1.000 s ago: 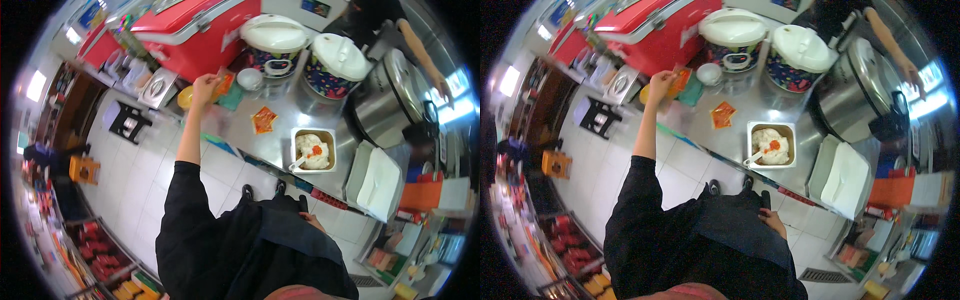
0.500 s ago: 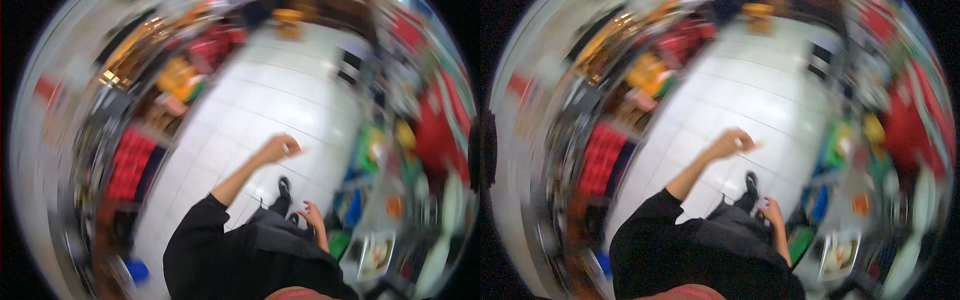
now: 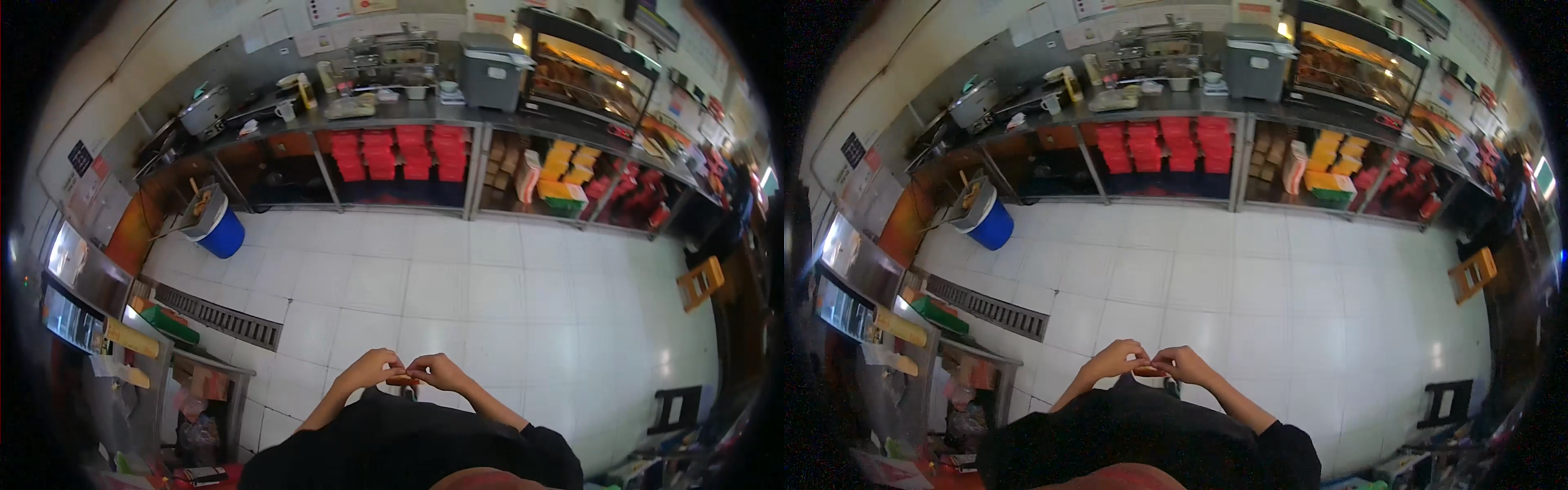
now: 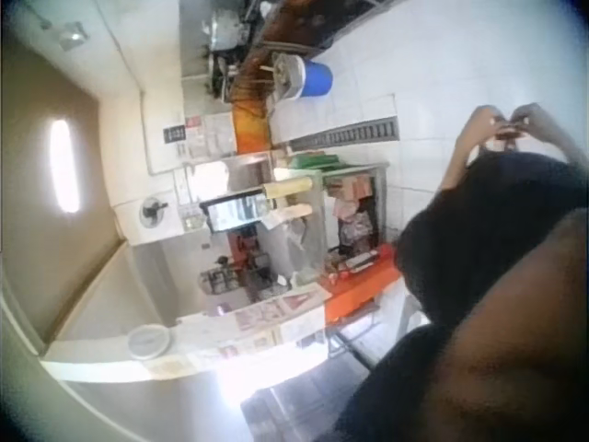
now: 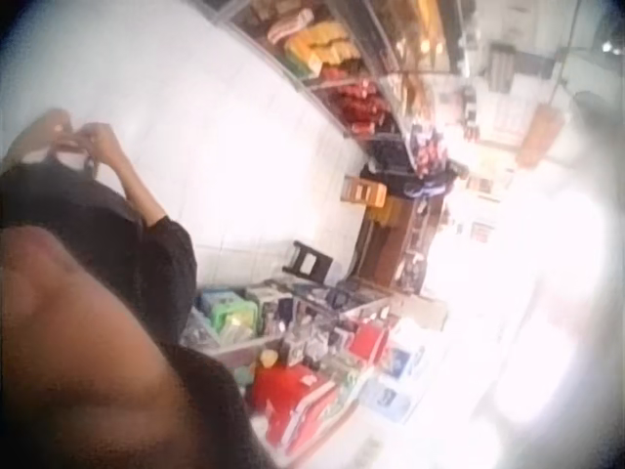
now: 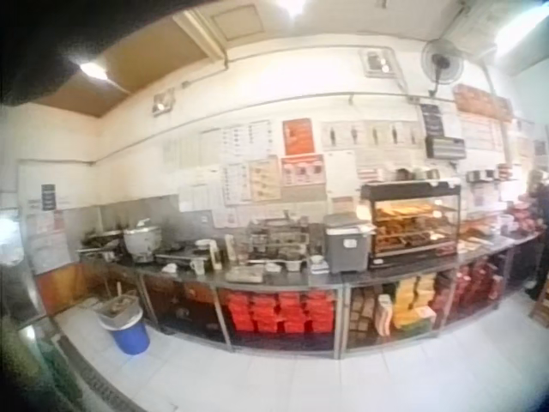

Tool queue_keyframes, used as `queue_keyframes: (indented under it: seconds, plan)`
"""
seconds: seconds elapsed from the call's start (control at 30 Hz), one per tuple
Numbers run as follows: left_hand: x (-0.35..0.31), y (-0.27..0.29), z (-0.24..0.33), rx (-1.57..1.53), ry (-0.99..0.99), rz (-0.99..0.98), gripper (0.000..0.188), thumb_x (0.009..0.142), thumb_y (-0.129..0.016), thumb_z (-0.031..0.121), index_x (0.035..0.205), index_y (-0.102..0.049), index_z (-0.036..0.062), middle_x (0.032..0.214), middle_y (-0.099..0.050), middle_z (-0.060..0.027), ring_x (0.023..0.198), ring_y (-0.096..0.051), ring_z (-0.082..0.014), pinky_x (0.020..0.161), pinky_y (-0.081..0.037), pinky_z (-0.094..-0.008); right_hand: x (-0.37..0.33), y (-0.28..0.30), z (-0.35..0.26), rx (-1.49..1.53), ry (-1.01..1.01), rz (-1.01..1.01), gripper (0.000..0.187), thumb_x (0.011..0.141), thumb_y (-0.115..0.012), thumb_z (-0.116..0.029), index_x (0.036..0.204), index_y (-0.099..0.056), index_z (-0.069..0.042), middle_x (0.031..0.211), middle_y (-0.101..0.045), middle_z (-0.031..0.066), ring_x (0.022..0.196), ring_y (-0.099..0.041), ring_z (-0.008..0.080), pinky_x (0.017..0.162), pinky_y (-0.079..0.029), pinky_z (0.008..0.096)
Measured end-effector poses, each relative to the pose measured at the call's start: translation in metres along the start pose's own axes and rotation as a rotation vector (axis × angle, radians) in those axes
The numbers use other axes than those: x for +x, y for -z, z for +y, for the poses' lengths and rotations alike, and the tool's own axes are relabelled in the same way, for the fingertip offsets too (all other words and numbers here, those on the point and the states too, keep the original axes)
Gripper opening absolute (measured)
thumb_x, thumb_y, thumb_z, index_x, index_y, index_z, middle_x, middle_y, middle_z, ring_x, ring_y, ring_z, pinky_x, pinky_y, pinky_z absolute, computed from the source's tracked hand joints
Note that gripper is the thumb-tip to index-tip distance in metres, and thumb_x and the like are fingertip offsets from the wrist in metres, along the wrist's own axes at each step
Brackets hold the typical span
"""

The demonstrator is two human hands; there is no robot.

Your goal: The person mixes a red ingredient into a container of rice with a scoop, then uses a small yellow cup to portion the rice mixture onto sheets of paper, forming it into rounded balls by hand.

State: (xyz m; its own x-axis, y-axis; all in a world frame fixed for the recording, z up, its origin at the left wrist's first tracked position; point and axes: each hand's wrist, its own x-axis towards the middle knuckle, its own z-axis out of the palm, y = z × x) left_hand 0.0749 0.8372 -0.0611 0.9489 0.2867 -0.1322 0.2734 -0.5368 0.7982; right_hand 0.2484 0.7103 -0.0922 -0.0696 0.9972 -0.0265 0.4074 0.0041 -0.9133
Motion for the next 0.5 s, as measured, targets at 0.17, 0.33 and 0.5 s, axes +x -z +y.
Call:
queue_keyframes:
  seconds: [0.17, 0.33, 0.5]
  plan:
    - [0.009, 0.098, -0.049, -0.047, 0.127, 0.250, 0.013, 0.076, -0.067, 0.016, 0.083, -0.064, 0.0045, 0.080, -0.061, -0.0078, 0.079, -0.058, -0.0206, 0.072, -0.045, -0.0321, 0.130, 0.031, -0.016, -0.038, 0.111, -0.118, 0.017, 0.081, -0.061, -0.018, 0.089, -0.066, -0.005, 0.083, -0.065, 0.0120, 0.073, -0.061, 0.0262, 0.067, -0.048, 0.0336]
    - [0.075, 0.158, -0.094, -0.032, 0.044, 0.286, 0.012, 0.077, -0.066, 0.014, 0.082, -0.062, 0.0033, 0.081, -0.060, -0.0084, 0.082, -0.058, -0.0219, 0.074, -0.044, -0.0318, 0.205, 0.074, 0.011, 0.011, -0.006, -0.028, 0.017, 0.081, -0.063, -0.019, 0.089, -0.067, -0.005, 0.081, -0.065, 0.0083, 0.073, -0.061, 0.0202, 0.065, -0.047, 0.0314]
    - [0.195, 0.203, -0.135, -0.116, -0.043, 0.163, 0.012, 0.081, -0.061, 0.015, 0.083, -0.060, 0.0030, 0.085, -0.059, -0.0093, 0.083, -0.056, -0.0244, 0.074, -0.043, -0.0318, 0.267, 0.139, 0.065, 0.033, -0.060, 0.113, 0.018, 0.078, -0.066, -0.021, 0.089, -0.068, -0.007, 0.078, -0.064, 0.0079, 0.072, -0.059, 0.0172, 0.063, -0.044, 0.0289]
